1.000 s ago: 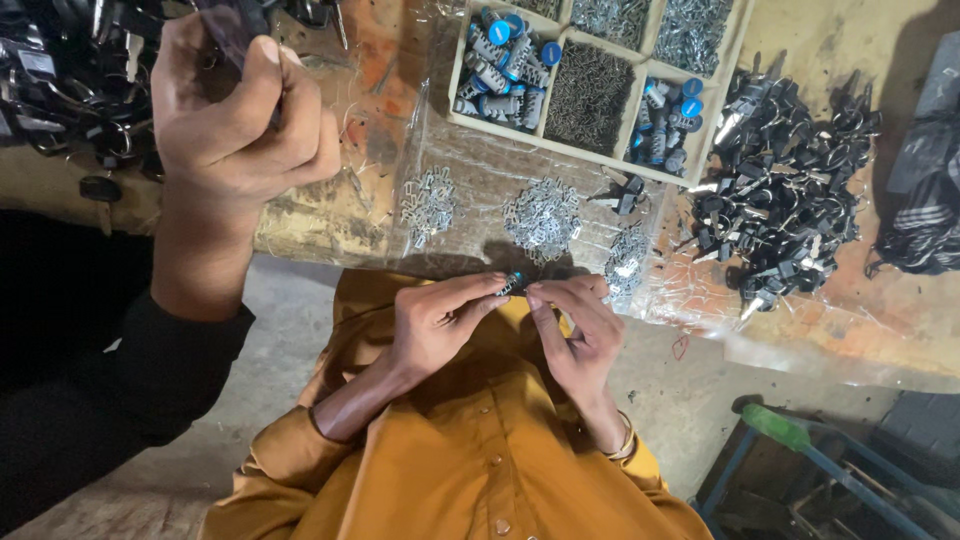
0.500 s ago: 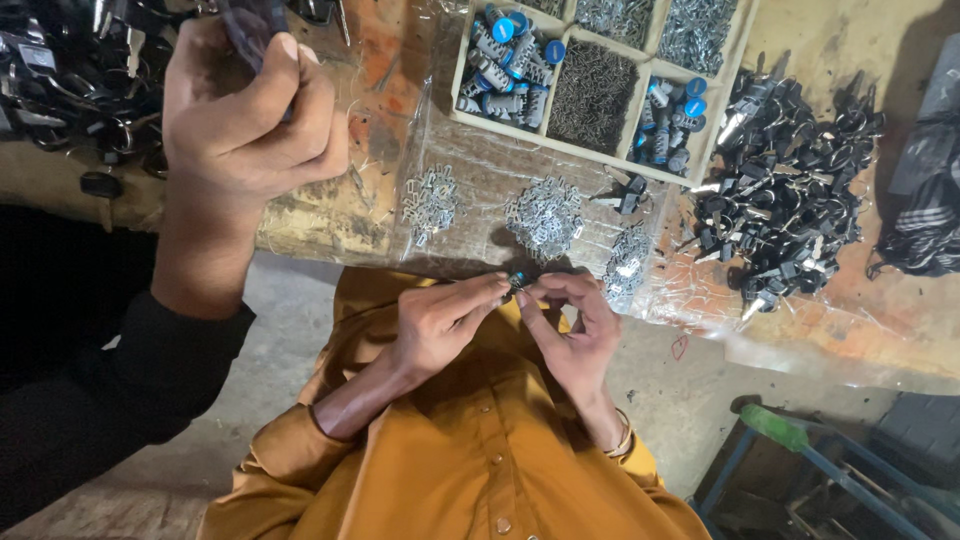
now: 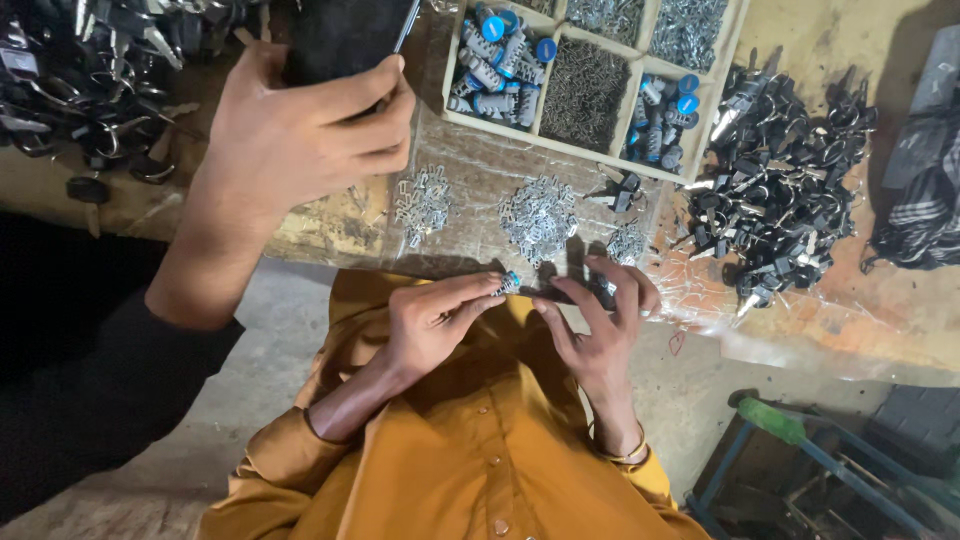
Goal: The person sits at a workbench assembling padlock components. They pick small metal pins and parts from a compartment tray, insert them one at a time into a lock body held in their hands, press the parts into place, and set finished assemblies aside with the piles of locks and keys on the bench.
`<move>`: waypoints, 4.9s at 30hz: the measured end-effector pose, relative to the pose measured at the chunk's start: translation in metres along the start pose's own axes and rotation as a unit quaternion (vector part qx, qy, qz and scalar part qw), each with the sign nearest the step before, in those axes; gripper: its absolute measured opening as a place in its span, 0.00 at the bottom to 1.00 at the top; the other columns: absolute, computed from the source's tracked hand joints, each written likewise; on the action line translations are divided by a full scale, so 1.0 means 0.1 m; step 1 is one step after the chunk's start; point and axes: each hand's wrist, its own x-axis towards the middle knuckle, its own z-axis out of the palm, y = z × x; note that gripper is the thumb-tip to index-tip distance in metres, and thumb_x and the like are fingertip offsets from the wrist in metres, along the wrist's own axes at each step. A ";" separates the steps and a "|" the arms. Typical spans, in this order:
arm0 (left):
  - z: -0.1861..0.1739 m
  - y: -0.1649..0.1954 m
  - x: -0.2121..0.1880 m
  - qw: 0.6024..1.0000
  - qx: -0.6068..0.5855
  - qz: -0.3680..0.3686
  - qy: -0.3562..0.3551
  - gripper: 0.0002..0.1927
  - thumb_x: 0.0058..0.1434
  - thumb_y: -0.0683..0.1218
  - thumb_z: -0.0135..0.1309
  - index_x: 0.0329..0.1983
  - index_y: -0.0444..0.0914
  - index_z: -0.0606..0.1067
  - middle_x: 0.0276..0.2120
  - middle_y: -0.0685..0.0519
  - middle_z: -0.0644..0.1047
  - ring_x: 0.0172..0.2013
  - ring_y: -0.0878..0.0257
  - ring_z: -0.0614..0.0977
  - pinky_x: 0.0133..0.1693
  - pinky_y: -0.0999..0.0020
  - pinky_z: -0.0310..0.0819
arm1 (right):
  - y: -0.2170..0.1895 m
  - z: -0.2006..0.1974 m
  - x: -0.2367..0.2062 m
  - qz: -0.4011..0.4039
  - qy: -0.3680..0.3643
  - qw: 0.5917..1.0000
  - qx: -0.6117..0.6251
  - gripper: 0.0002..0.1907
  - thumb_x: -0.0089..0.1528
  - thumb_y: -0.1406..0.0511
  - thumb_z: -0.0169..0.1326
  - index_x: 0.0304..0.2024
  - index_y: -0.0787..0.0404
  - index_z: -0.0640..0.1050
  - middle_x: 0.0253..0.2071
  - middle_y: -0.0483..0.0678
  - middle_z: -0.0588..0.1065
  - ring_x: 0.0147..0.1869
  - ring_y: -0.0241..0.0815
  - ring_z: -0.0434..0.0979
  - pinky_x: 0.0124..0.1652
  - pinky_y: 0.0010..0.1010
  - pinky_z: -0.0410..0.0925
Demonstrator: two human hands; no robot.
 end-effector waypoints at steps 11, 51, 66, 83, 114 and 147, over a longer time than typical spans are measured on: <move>-0.03 0.04 0.01 0.998 -0.027 -0.053 -0.006 0.11 0.61 0.35 0.64 0.47 0.32 0.81 0.46 0.45 0.84 0.45 0.60 0.88 0.47 0.70 0.86 | 0.02 -0.02 -0.06 -0.032 -0.003 0.999 -0.010 0.20 0.55 0.57 0.73 0.49 0.50 0.83 0.61 0.46 0.70 0.67 0.53 0.64 0.63 0.46 0.55; 0.02 0.02 -0.02 0.998 0.055 0.018 -0.018 0.16 0.57 0.34 0.64 0.49 0.36 0.82 0.47 0.48 0.84 0.43 0.58 0.88 0.43 0.68 0.86 | -0.28 0.17 0.01 0.134 0.011 0.962 0.237 0.11 0.56 0.72 0.68 0.39 0.59 0.80 0.36 0.42 0.79 0.39 0.33 0.76 0.42 0.24 0.68; 0.03 -0.02 -0.02 0.992 0.056 0.092 -0.065 0.11 0.60 0.38 0.66 0.46 0.37 0.83 0.46 0.49 0.85 0.43 0.59 0.88 0.40 0.73 0.87 | 0.11 -0.10 -0.01 0.112 0.002 0.992 0.054 0.12 0.58 0.64 0.70 0.45 0.53 0.87 0.49 0.42 0.77 0.51 0.41 0.71 0.54 0.34 0.63; -0.07 0.07 0.00 0.998 0.009 -0.064 -0.001 0.12 0.58 0.36 0.67 0.45 0.33 0.83 0.44 0.47 0.85 0.40 0.61 0.89 0.37 0.73 0.84 | 0.10 -0.11 -0.18 -0.010 0.003 0.999 -0.045 0.18 0.55 0.58 0.71 0.46 0.51 0.85 0.60 0.48 0.71 0.66 0.55 0.62 0.64 0.46 0.53; -0.05 0.03 0.04 0.994 0.102 0.050 -0.009 0.11 0.61 0.35 0.64 0.47 0.36 0.82 0.47 0.50 0.84 0.46 0.57 0.88 0.45 0.69 0.86 | -0.27 0.14 0.09 0.022 -0.054 0.992 0.111 0.13 0.57 0.68 0.70 0.43 0.53 0.85 0.40 0.41 0.79 0.42 0.36 0.73 0.54 0.36 0.58; 0.03 0.01 0.06 0.998 0.007 -0.046 0.032 0.14 0.59 0.38 0.67 0.49 0.36 0.81 0.45 0.47 0.85 0.31 0.64 0.87 0.33 0.73 0.83 | -0.22 0.10 0.14 0.099 0.010 0.981 0.168 0.11 0.61 0.74 0.65 0.46 0.61 0.82 0.44 0.47 0.79 0.45 0.37 0.79 0.45 0.28 0.72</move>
